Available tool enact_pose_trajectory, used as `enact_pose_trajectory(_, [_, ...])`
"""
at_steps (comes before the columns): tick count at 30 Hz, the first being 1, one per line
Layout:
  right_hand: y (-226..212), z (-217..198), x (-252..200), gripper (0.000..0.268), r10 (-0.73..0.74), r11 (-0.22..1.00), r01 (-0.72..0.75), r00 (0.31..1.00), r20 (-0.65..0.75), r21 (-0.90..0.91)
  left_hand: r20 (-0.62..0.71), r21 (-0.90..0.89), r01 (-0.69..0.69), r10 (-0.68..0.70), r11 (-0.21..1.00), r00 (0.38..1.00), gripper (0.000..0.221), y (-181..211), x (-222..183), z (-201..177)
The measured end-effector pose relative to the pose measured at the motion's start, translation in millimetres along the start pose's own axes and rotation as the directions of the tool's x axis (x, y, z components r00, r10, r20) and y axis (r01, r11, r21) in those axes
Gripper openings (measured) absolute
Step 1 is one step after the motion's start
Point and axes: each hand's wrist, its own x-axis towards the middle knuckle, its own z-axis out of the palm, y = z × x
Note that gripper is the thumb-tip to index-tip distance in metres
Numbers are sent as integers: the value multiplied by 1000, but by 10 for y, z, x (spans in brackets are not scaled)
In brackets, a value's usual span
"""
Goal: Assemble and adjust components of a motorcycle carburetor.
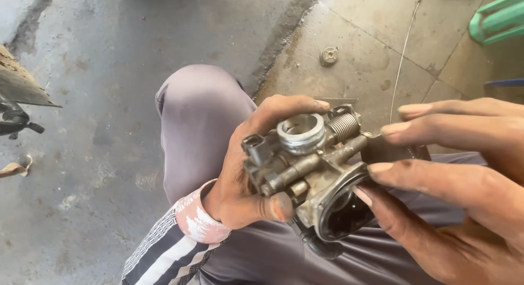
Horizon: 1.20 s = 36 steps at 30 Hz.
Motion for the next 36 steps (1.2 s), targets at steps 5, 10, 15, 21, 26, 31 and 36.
enact_pose_trajectory(5, [-31, -33, -271, 33, 169, 985, -165, 982, -82, 46, -78, 38, 16, -13, 999, 997, 107, 1, 4, 28])
enact_pose_trajectory(10, [151, -18, -724, 30, 581, 809, -576, 814, -12, 115, -129, 73, 59, -50, 996, 990, 116, 76, 4, 54])
enact_pose_trajectory(15, [95, 23, -488, 35, 456, 880, -433, 885, -90, 196, -122, 279, 39, -5, 959, 993, 111, 151, 9, 71])
enact_pose_trajectory(21, [-90, 21, -290, 44, 171, 983, -163, 981, -96, 88, -11, 435, -107, 124, 894, 992, 101, -21, -110, -8])
enact_pose_trajectory(26, [-75, 59, -266, 42, 153, 988, -149, 982, -113, 41, 127, 597, -324, 313, 734, 941, 91, -148, -185, -152])
enact_pose_trajectory(31, [-71, 56, -268, 35, 140, 985, -133, 988, -61, 112, 113, 560, -322, 315, 763, 942, 89, -187, -202, -159])
enact_pose_trajectory(36, [-42, 66, -324, 30, 233, 972, -233, 972, -12, 23, 106, 593, -315, 316, 741, 943, 88, -146, -188, -140])
